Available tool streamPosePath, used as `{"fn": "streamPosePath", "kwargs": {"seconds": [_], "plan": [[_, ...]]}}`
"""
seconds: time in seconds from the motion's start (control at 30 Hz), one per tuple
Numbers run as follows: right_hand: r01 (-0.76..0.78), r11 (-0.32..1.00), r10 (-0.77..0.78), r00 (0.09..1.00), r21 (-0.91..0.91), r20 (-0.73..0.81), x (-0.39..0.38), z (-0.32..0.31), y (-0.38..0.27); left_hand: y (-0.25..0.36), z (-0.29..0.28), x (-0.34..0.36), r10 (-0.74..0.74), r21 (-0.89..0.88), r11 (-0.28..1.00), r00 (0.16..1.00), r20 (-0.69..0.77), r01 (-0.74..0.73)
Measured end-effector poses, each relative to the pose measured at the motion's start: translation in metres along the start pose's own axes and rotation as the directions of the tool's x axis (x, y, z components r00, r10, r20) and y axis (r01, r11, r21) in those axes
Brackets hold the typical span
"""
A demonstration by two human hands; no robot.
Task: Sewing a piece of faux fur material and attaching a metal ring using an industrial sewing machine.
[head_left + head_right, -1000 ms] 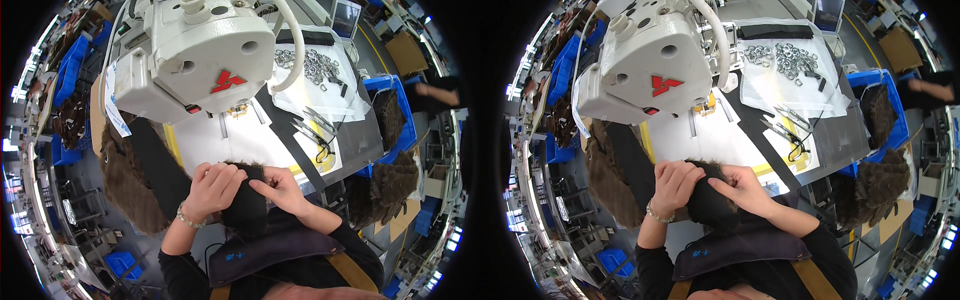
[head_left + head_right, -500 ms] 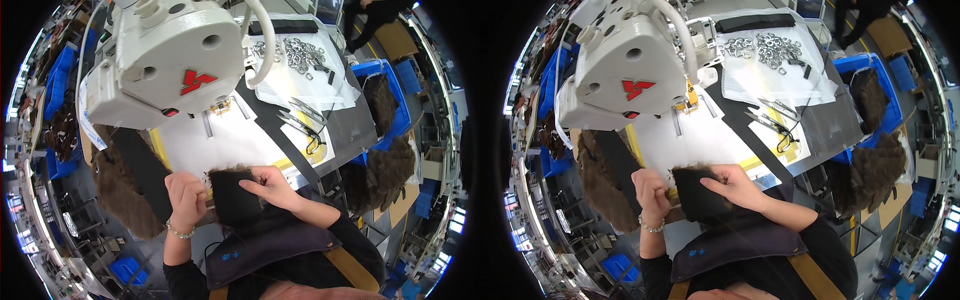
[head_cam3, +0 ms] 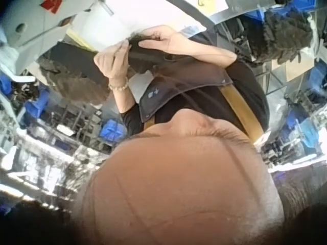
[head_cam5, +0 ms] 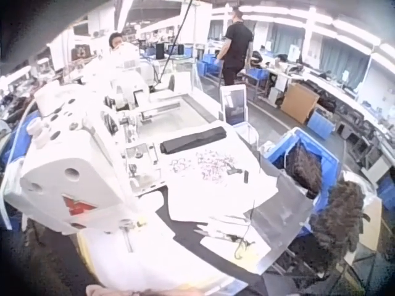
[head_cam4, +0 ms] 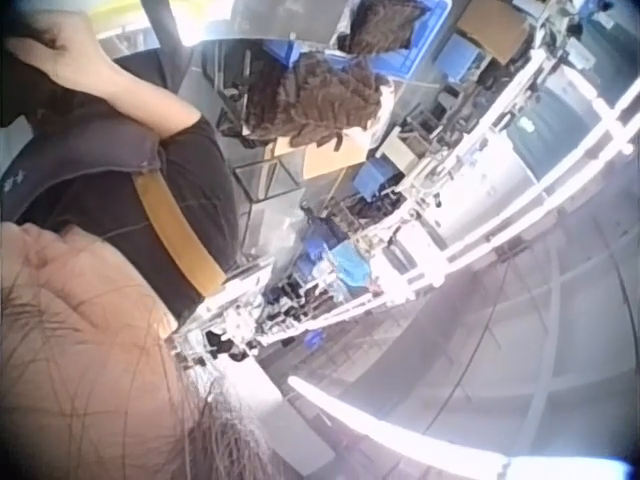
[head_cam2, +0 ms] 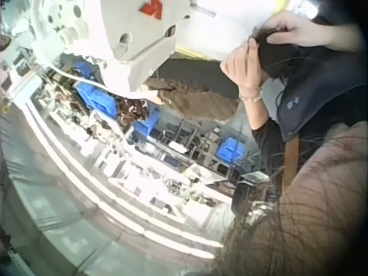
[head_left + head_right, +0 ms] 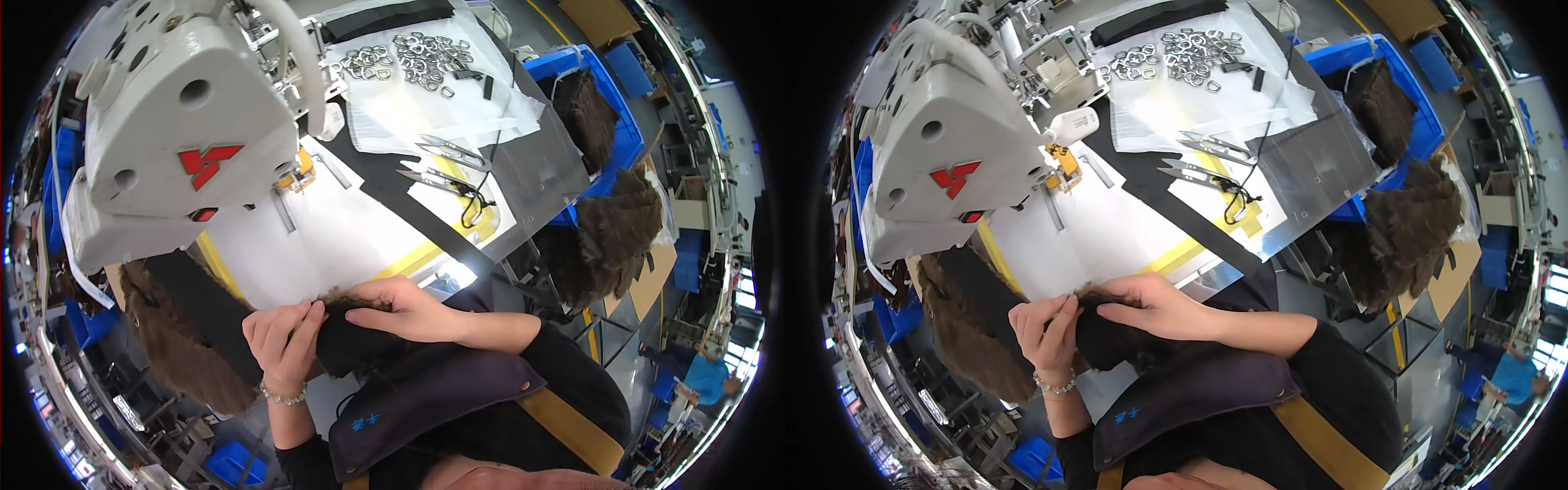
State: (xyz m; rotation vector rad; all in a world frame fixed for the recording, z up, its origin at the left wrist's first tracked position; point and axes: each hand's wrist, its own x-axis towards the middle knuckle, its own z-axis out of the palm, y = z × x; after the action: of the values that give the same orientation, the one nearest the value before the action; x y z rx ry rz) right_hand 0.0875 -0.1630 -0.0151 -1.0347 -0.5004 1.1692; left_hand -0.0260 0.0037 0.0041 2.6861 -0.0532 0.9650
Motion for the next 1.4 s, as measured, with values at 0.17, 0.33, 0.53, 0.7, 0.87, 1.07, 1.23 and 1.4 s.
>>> {"fn": "streamPosePath", "kwargs": {"seconds": [0.17, 0.33, 0.53, 0.7, 0.87, 1.07, 1.23, 1.4], "plan": [[-0.041, 0.998, 0.044, 0.997, -0.044, 0.07, 0.0, -0.006, -0.001, -0.003, 0.001, -0.004, 0.087, 0.092, 0.992, 0.995, 0.044, -0.091], [-0.064, 0.99, 0.045, 0.988, 0.123, 0.147, 0.004, -0.007, 0.005, -0.014, 0.001, -0.013, -0.333, -0.081, 0.938, 0.941, 0.062, 0.337], [-0.215, 0.837, 0.048, 0.945, 0.504, 0.323, 0.014, -0.009, 0.024, 0.001, -0.001, 0.022, -0.367, -0.747, 0.406, 0.843, 0.393, 0.526], [-0.432, 0.727, 0.279, 0.896, 0.534, 0.345, 0.024, 0.005, 0.06, 0.002, -0.002, 0.036, -0.064, -0.828, 0.412, 0.919, 0.39, 0.38], [-0.409, 0.727, 0.455, 0.889, 0.551, 0.06, 0.019, 0.002, 0.014, 0.005, -0.005, 0.048, -0.514, -0.422, 0.696, 0.813, 0.273, 0.582], [-0.1, 0.979, 0.077, 0.989, 0.179, 0.129, 0.018, -0.011, -0.012, -0.004, 0.007, 0.048, -0.627, -0.426, 0.602, 0.731, 0.271, 0.675], [-0.056, 0.992, 0.055, 0.998, 0.114, 0.011, 0.03, -0.026, -0.017, -0.012, 0.019, 0.054, -0.637, -0.617, 0.485, 0.734, 0.236, 0.62], [0.083, 0.996, -0.084, 0.991, -0.012, -0.1, 0.034, -0.02, -0.03, -0.007, 0.019, 0.044, -0.627, -0.628, 0.487, 0.743, 0.232, 0.607]]}}
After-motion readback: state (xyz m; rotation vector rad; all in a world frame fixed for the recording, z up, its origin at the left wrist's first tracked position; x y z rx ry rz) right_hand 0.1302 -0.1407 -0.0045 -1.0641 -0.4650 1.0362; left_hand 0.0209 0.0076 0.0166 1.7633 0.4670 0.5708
